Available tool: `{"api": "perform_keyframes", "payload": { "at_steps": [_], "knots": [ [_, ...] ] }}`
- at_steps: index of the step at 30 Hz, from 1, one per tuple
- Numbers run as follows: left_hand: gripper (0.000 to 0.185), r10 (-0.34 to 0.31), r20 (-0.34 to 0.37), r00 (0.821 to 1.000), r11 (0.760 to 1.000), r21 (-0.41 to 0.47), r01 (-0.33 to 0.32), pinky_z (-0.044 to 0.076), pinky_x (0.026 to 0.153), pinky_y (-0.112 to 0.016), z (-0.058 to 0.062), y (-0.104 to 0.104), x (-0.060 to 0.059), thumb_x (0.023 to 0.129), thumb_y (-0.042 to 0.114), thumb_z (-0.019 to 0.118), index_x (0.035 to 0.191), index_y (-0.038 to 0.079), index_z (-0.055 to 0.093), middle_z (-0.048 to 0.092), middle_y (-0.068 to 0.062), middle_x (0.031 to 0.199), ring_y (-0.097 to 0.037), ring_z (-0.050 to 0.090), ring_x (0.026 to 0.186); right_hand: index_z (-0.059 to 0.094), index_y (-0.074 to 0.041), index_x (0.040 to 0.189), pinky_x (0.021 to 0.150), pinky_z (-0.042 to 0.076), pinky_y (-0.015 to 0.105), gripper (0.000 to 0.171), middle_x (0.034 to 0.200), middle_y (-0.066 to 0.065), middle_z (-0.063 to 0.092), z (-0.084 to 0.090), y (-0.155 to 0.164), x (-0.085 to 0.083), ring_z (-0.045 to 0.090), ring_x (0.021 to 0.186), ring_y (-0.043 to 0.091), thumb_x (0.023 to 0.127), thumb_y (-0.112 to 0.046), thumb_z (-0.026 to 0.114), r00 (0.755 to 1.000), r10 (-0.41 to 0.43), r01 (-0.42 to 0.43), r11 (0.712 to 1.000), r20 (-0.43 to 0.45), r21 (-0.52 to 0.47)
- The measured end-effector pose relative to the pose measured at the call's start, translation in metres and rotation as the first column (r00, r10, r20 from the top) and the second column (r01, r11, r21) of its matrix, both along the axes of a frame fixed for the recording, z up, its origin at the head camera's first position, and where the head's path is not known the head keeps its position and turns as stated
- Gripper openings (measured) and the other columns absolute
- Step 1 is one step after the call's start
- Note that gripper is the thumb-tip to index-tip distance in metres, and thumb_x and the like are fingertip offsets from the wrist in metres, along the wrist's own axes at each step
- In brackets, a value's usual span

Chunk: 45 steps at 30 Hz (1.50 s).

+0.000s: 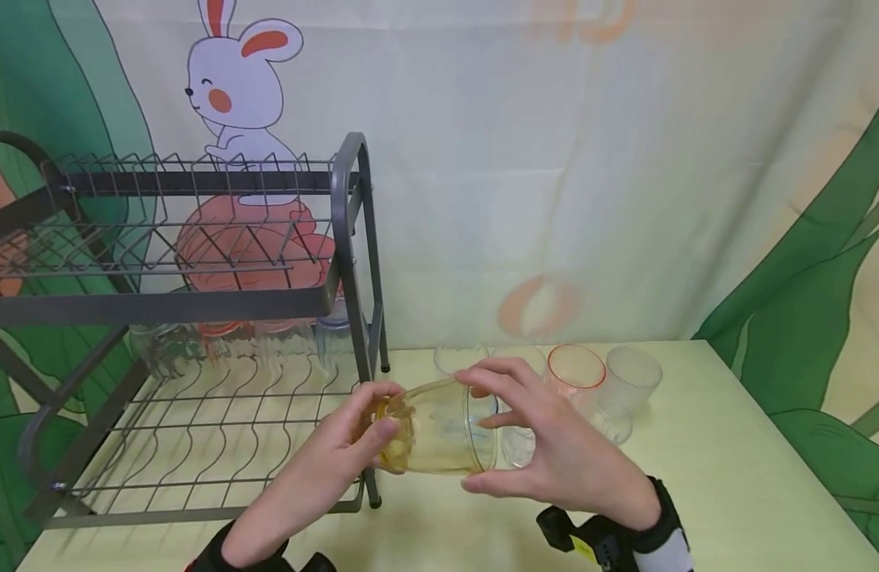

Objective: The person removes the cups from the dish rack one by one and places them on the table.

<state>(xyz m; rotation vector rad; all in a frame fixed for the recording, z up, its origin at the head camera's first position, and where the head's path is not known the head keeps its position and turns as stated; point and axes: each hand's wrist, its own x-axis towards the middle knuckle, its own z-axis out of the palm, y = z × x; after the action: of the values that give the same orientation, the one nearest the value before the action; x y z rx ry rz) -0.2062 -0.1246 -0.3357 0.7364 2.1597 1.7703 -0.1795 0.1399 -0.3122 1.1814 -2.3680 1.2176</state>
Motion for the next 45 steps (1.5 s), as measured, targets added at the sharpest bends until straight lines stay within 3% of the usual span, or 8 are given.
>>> {"api": "perform_keyframes", "payload": {
  "at_steps": [4,6,8,13,18,31,43,45],
  "knots": [
    [0.045,0.071,-0.099,0.993,0.994,-0.08,-0.079,0.059,0.074,-0.034,0.004,-0.001,0.001,0.1,0.03,0.058,0.138,0.011,0.043,0.055,-0.016,0.122,-0.022,0.067,0.092,0.044,-0.013,0.145,0.084,0.056,0.03,0.083,0.137,0.003,0.042,0.003,0.008,-0.003,0.051,0.119,0.023,0.075,-0.023,0.088,0.999,-0.045,0.045,0.999,0.006,-0.007],
    [0.044,0.15,-0.213,0.965,0.973,-0.139,-0.182,0.058,0.073,-0.03,0.006,-0.004,0.002,0.095,0.03,0.066,0.133,0.014,0.05,0.059,-0.01,0.118,-0.015,0.066,0.092,0.044,-0.015,0.145,0.084,0.056,0.032,0.084,0.137,0.002,0.042,0.005,0.012,-0.005,0.05,0.119,0.022,0.074,-0.022,0.088,0.998,-0.066,0.067,0.998,0.017,-0.014],
    [0.04,0.218,-0.36,0.907,0.94,-0.174,-0.295,0.057,0.072,-0.027,0.008,-0.008,0.002,0.09,0.028,0.072,0.125,0.015,0.057,0.063,-0.003,0.11,-0.011,0.066,0.091,0.044,-0.017,0.146,0.084,0.056,0.032,0.085,0.138,0.002,0.042,0.005,0.017,-0.005,0.051,0.118,0.021,0.074,-0.021,0.088,0.996,-0.085,0.086,0.996,0.038,-0.023],
    [0.028,0.329,-0.641,0.694,0.843,-0.131,-0.521,0.058,0.069,-0.027,0.008,-0.024,-0.002,0.084,0.014,0.079,0.108,0.01,0.066,0.068,0.0,0.095,-0.012,0.067,0.087,0.043,-0.02,0.146,0.084,0.056,0.032,0.086,0.138,0.002,0.042,0.003,0.03,-0.003,0.053,0.113,0.018,0.073,-0.022,0.089,0.988,-0.128,0.132,0.991,0.089,-0.037],
    [0.024,0.371,-0.701,0.609,0.793,-0.101,-0.6,0.058,0.069,-0.034,0.012,-0.04,-0.007,0.088,0.013,0.076,0.109,0.007,0.067,0.069,-0.005,0.099,-0.019,0.069,0.087,0.043,-0.02,0.146,0.083,0.056,0.03,0.085,0.131,-0.001,0.044,0.005,0.046,-0.001,0.053,0.11,0.017,0.074,-0.021,0.088,0.978,-0.193,0.194,0.981,0.075,-0.015],
    [0.034,0.379,-0.649,0.66,0.749,-0.203,-0.631,0.052,0.074,-0.04,0.008,-0.07,-0.027,0.099,0.035,0.058,0.123,0.012,0.062,0.064,-0.009,0.11,-0.025,0.06,0.1,0.042,-0.028,0.146,0.071,0.057,0.026,0.078,0.125,-0.002,0.046,0.01,0.101,0.015,0.05,0.101,0.015,0.08,-0.021,0.084,0.883,-0.465,0.459,0.884,0.067,0.087],
    [0.043,0.383,-0.605,0.698,0.742,-0.249,-0.623,0.048,0.077,-0.045,-0.01,-0.091,-0.048,0.099,0.044,0.054,0.127,0.011,0.06,0.062,-0.013,0.117,-0.03,0.057,0.103,0.039,-0.02,0.149,0.071,0.053,0.022,0.076,0.124,0.014,0.041,0.005,0.148,0.025,0.05,0.103,0.023,0.086,-0.039,0.076,0.718,-0.691,0.659,0.713,0.083,0.241],
    [0.043,0.387,-0.63,0.673,0.71,-0.262,-0.653,0.048,0.073,-0.047,-0.029,-0.101,-0.063,0.099,0.048,0.053,0.129,0.017,0.06,0.061,-0.007,0.118,-0.025,0.057,0.104,0.036,-0.017,0.151,0.068,0.053,0.028,0.079,0.126,0.019,0.039,0.003,0.157,0.026,0.052,0.104,0.029,0.086,-0.04,0.075,0.692,-0.716,0.673,0.686,0.094,0.276]
  ]
}}
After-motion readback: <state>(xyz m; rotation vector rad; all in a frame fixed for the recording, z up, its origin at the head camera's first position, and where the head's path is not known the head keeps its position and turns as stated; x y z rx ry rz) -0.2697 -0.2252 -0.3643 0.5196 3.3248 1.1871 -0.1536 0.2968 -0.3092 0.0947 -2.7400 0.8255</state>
